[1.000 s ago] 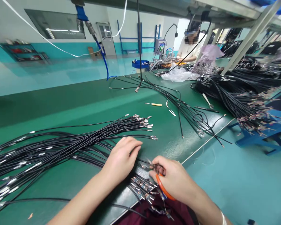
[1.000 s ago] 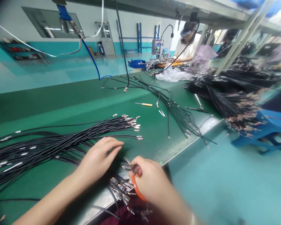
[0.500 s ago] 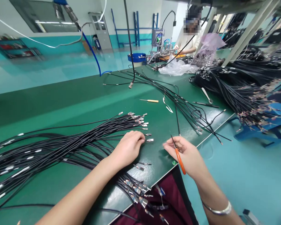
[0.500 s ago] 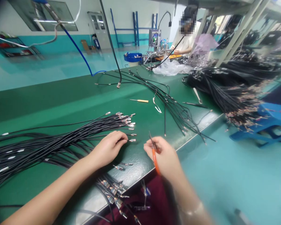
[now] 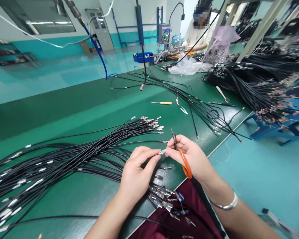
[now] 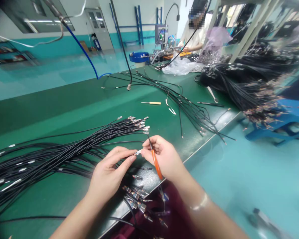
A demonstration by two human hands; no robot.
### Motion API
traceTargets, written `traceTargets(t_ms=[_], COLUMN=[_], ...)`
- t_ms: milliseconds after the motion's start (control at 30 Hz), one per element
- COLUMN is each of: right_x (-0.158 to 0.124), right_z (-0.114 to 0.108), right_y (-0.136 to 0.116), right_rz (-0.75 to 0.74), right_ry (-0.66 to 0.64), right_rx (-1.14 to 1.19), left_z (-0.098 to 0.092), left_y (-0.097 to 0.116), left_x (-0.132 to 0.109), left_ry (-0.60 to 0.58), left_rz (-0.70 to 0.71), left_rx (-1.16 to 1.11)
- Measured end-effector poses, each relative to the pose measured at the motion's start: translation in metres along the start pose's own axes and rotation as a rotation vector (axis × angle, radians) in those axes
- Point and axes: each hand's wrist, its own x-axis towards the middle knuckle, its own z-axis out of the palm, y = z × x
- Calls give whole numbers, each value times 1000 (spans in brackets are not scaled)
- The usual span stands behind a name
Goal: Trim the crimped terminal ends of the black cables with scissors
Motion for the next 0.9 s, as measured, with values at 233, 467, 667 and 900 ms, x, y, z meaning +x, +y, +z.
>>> traceTargets(t_ms=[233,467,667,900], right_x=[-4,-5,-6,-8], right_z=[13,13,13,9], right_y=[-10,-11,-14,-14], right_rz=[-66,-83,-80,-74], right_ry=[6,-14,-20,-72], right_rx=[-47,-56,-59,-125], left_z=[-3,-2,0,-1], left_y=[4,2,5,5], left_x=[-4,-7,-7,-9], left_ry=[117,137,132,61], left_rz=[-39,-21,4,-25], left_rx=[-115,-113,-93,-58])
